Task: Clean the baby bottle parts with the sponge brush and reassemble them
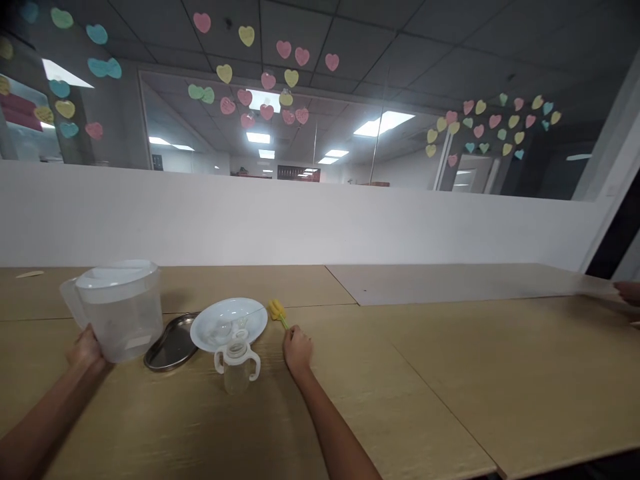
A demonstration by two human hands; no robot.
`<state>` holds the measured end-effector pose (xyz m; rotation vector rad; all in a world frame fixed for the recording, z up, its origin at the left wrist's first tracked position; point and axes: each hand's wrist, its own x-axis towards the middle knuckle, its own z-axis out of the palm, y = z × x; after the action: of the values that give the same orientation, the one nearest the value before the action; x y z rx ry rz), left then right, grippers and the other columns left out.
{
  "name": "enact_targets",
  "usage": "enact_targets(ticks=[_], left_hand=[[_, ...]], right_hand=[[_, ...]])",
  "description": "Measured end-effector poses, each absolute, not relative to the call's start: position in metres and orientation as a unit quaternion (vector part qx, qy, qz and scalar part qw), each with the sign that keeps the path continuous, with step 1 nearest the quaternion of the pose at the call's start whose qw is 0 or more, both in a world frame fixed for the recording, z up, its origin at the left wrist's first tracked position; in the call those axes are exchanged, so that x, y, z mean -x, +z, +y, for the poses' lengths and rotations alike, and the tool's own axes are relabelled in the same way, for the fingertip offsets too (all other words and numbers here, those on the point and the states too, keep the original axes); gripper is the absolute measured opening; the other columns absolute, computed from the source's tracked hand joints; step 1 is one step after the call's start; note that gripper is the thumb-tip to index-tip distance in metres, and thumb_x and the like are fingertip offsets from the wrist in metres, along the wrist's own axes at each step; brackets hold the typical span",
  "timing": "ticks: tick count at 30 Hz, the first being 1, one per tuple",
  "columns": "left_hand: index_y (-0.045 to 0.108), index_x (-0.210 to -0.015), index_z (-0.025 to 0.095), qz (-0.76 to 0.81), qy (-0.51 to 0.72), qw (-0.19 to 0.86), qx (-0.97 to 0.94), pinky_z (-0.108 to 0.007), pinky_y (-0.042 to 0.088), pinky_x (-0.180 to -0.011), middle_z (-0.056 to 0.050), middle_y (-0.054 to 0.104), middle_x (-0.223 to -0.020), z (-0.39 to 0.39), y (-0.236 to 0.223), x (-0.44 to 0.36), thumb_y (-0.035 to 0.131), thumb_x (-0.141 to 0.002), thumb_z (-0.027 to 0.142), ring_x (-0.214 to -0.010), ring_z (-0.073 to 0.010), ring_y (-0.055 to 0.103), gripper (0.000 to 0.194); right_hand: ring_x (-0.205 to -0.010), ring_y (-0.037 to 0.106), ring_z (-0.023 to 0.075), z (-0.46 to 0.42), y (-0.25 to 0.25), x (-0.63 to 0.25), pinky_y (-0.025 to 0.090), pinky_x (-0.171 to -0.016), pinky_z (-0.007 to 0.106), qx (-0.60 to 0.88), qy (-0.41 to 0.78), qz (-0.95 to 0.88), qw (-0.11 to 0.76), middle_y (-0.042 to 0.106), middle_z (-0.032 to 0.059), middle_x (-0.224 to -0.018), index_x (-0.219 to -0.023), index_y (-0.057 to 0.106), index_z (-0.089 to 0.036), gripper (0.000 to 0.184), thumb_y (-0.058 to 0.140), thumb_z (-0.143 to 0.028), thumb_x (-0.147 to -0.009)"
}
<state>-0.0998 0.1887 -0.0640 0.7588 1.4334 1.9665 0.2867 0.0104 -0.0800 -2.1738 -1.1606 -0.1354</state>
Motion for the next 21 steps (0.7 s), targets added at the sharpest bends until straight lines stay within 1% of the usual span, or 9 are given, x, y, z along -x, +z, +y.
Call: enact_targets(ticks=[3,4,5,7,8,10,13,15,21], left_hand=[[0.046,-0.091,0.022,0.560,0.785,0.180,-0.195,-0.046,0.039,-0.090,-0.007,0.053,-0.103,0.172,-0.042,0.098,0.050,-0.065,0.025,-0.104,-0.0270,0.050,0.027],[0.046,-0.100,0.022,0.535,0.819,0.079,-0.193,-0.043,0.038,-0.094,-0.008,0.051,-0.112,0.164,-0.031,0.094,0.048,-0.067,0.024,-0.109,-0.0253,0.048,0.032],[0.045,-0.108,0.022,0.472,0.845,0.005,-0.251,-0.039,0.039,-0.094,-0.008,0.051,-0.116,0.155,-0.017,0.088,0.047,-0.070,0.024,-0.109,-0.0230,0.049,0.038],[0.044,-0.115,0.022,0.358,0.832,-0.036,-0.422,-0.035,0.043,-0.088,-0.005,0.056,-0.109,0.136,0.011,0.066,0.045,-0.077,0.032,-0.097,-0.0200,0.057,0.040],[0.048,-0.112,0.021,0.339,0.789,-0.032,-0.512,-0.035,0.043,-0.088,-0.004,0.060,-0.098,0.127,0.024,0.051,0.045,-0.079,0.036,-0.092,-0.0198,0.058,0.036],[0.057,-0.100,0.021,0.308,0.606,-0.005,-0.733,-0.032,0.043,-0.084,-0.003,0.064,-0.085,0.112,0.041,0.012,0.044,-0.081,0.042,-0.087,-0.0201,0.060,0.032],[0.058,-0.110,0.023,0.323,0.288,0.032,-0.901,-0.029,0.042,-0.079,-0.005,0.067,-0.090,0.100,0.041,-0.053,0.039,-0.086,0.038,-0.085,-0.0190,0.061,0.034],[0.055,-0.118,0.019,0.346,0.136,-0.010,-0.928,-0.032,0.040,-0.083,-0.011,0.066,-0.102,0.099,0.025,-0.089,0.038,-0.087,0.028,-0.095,-0.0211,0.060,0.037],[0.068,-0.097,0.018,0.364,0.043,-0.035,-0.930,-0.041,0.038,-0.083,-0.016,0.067,-0.097,0.110,-0.017,-0.131,0.045,-0.082,0.022,-0.096,-0.0277,0.060,0.028]], right_hand=[[-0.070,0.062,0.0191,0.011,-0.082,-0.290,0.033,-0.056,0.024,0.835,-0.051,-0.408,0.365,0.068,0.0093,-0.077,-0.084,0.062,-0.016,0.031,0.033,-0.025,-0.088],[-0.070,0.062,0.0194,0.012,-0.082,-0.290,0.033,-0.055,0.024,0.836,-0.052,-0.396,0.376,0.068,0.0095,-0.077,-0.085,0.062,-0.016,0.032,0.032,-0.025,-0.088],[-0.069,0.063,0.0199,0.013,-0.083,-0.290,0.034,-0.054,0.025,0.837,-0.054,-0.384,0.386,0.068,0.0099,-0.077,-0.085,0.062,-0.017,0.033,0.031,-0.026,-0.088],[-0.069,0.063,0.0212,0.014,-0.083,-0.289,0.035,-0.053,0.026,0.840,-0.057,-0.358,0.405,0.068,0.0115,-0.078,-0.086,0.062,-0.016,0.035,0.029,-0.027,-0.088],[-0.069,0.063,0.0221,0.015,-0.084,-0.288,0.035,-0.053,0.027,0.841,-0.059,-0.343,0.413,0.068,0.0127,-0.079,-0.088,0.062,-0.016,0.037,0.027,-0.027,-0.088],[-0.071,0.063,0.0237,0.015,-0.084,-0.286,0.037,-0.054,0.028,0.842,-0.060,-0.320,0.430,0.068,0.0144,-0.081,-0.092,0.062,-0.014,0.039,0.026,-0.028,-0.088],[-0.076,0.063,0.0242,0.014,-0.083,-0.285,0.039,-0.057,0.028,0.837,-0.052,-0.304,0.451,0.068,0.0147,-0.085,-0.096,0.061,-0.014,0.039,0.026,-0.031,-0.088],[-0.078,0.063,0.0236,0.013,-0.083,-0.285,0.039,-0.058,0.028,0.832,-0.042,-0.304,0.462,0.068,0.0137,-0.086,-0.095,0.061,-0.015,0.038,0.028,-0.031,-0.088],[-0.076,0.063,0.0226,0.015,-0.082,-0.286,0.039,-0.059,0.027,0.816,-0.017,-0.312,0.485,0.068,0.0117,-0.084,-0.089,0.063,-0.016,0.034,0.033,-0.030,-0.086]])
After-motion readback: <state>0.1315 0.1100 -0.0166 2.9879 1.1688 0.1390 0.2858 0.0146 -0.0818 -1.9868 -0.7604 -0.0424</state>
